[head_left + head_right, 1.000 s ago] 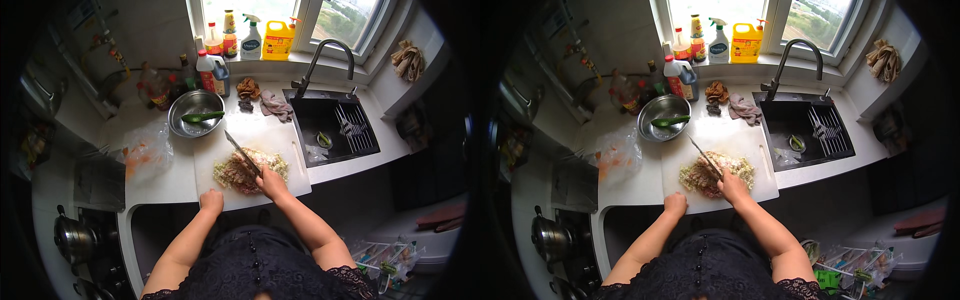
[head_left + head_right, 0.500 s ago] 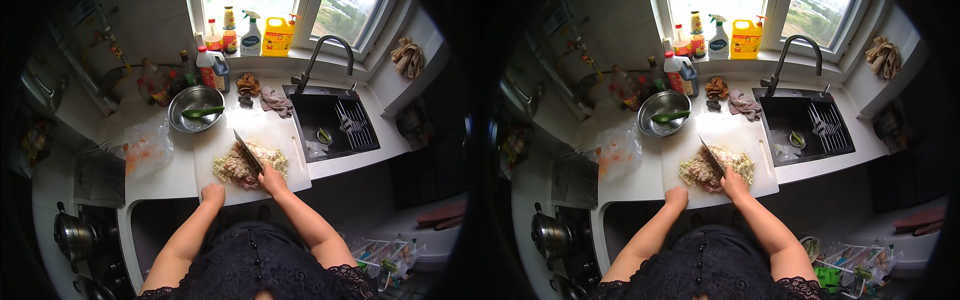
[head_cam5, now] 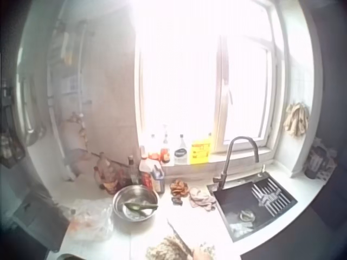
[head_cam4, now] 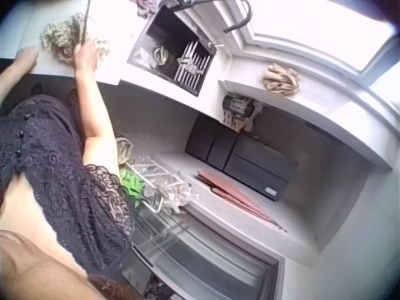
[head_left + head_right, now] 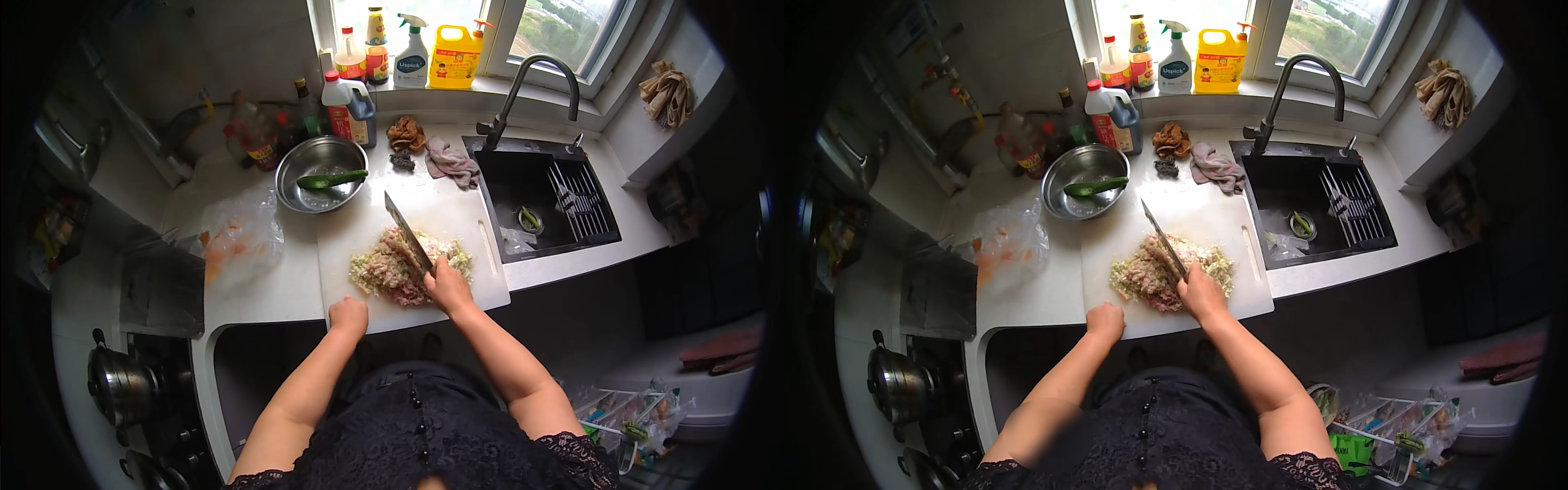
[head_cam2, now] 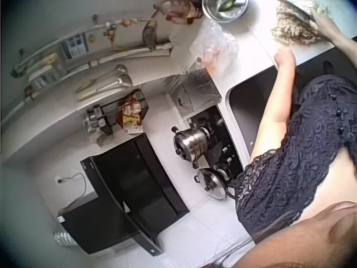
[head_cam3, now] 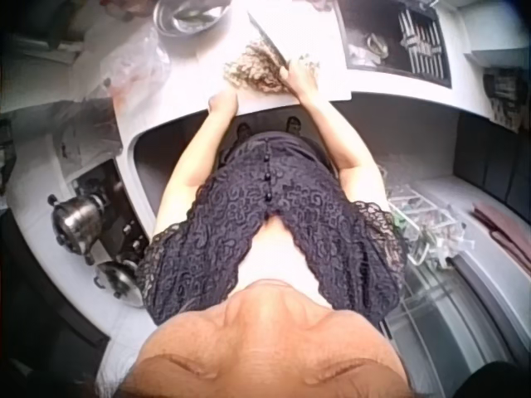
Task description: The person uses a cleaver to repeatedly chop a pile of ground meat on a white cutting board. The person gathers the meat into a pile and continues chopping to mince it further.
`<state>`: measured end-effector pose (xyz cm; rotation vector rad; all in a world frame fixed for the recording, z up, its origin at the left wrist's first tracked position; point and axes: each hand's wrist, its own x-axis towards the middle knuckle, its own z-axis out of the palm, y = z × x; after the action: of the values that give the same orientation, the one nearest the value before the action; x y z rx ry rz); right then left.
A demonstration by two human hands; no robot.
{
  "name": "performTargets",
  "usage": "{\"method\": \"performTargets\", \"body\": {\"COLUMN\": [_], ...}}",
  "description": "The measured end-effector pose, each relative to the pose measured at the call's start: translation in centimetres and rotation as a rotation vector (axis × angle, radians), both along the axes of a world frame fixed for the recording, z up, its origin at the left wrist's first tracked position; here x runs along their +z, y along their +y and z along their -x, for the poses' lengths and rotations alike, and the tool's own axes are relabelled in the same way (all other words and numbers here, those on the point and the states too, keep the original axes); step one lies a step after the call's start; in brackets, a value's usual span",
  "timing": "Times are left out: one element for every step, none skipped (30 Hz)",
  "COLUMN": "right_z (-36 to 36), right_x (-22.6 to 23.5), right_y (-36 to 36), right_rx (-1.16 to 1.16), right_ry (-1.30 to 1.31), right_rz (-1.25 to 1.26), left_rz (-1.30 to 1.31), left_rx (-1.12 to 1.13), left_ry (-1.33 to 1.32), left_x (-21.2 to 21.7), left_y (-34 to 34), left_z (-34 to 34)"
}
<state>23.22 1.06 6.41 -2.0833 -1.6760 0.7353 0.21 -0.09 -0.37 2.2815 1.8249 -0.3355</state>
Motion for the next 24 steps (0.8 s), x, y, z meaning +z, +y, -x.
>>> {"method": "performTargets", "body": {"right_z": [0.5,0.4,0.1,-0.1,-0.5,-0.5,-0.5,-0.5,0.0,0.4,0.8,1.0,1.1,0.8,0.4,0.0,-0.5,-0.1,0.3,0.6,0.9,0.7,0.3,0.4], "right_x": [0.8,0.0,-1.4,-2.5,-3.2,-2.7,-2.1,-1.4,-0.3,0.2,0.5,0.7,0.4,-0.6,-1.2,-1.7,-2.1,-1.4,0.0,0.7,0.9,0.2,-1.3,-1.6], "right_y": [-0.2,-0.4,-0.5,-0.3,0.0,0.2,0.4,0.5,0.4,0.1,-0.1,-0.2,-0.2,-0.3,-0.3,-0.2,0.2,0.0,-0.3,-0.6,-0.7,-0.8,-0.7,-0.4], "right_rx": [-0.011,0.008,0.019,0.031,0.007,0.01,0.012,0.014,0.022,0.023,0.024,0.022,0.029,0.027,0.029,0.031,0.033,0.047,0.061,0.075,0.043,0.033,0.023,0.015], "right_ry": [0.017,-0.008,-0.034,-0.058,-0.054,-0.036,-0.019,-0.001,0.001,0.014,0.027,0.042,0.001,-0.02,-0.042,-0.063,-0.067,-0.05,-0.037,-0.024,-0.003,-0.031,-0.059,-0.084], "right_rz": [-0.041,0.004,0.043,0.082,0.116,0.099,0.082,0.065,0.026,0.01,-0.007,-0.028,0.049,0.062,0.074,0.085,0.07,0.039,0.008,-0.023,-0.021,0.011,0.043,0.073], "left_rz": [0.011,0.022,0.026,0.029,0.032,0.018,0.005,-0.009,-0.008,-0.005,-0.003,0.008,0.018,0.029,0.021,0.014,0.007,0.004,0.001,-0.003,0.0,0.003,0.006,0.017], "left_rx": [0.003,0.005,0.004,0.004,0.004,-0.004,-0.013,-0.022,-0.018,-0.015,-0.012,-0.008,-0.003,0.001,-0.006,-0.013,-0.021,-0.017,-0.012,-0.008,-0.008,-0.008,-0.008,-0.008], "left_ry": [0.008,0.017,0.014,0.013,0.012,0.012,0.011,0.011,0.009,0.004,-0.002,-0.003,-0.004,-0.005,-0.012,-0.02,-0.027,-0.018,-0.015,-0.011,-0.015,-0.02,-0.024,-0.018], "left_x": [-0.1,-0.2,0.0,0.2,0.4,0.3,0.1,-0.1,-0.2,-0.4,-0.5,-0.4,-0.3,-0.2,-0.1,-0.1,0.0,0.1,0.2,0.1,0.1,0.1,0.0,0.1], "left_y": [0.0,-0.1,0.0,0.1,0.2,0.2,0.1,0.1,0.0,0.0,-0.1,0.0,0.1,0.1,0.1,0.1,0.0,-0.2,-0.3,-0.3,-0.2,-0.1,-0.1,0.0], "left_z": [0.1,0.2,-0.1,-0.2,-0.3,-0.2,-0.1,0.0,0.2,0.3,0.3,0.3,0.2,0.2,0.1,0.0,0.0,0.3,0.3,0.4,0.3,0.2,0.1,0.1]}}
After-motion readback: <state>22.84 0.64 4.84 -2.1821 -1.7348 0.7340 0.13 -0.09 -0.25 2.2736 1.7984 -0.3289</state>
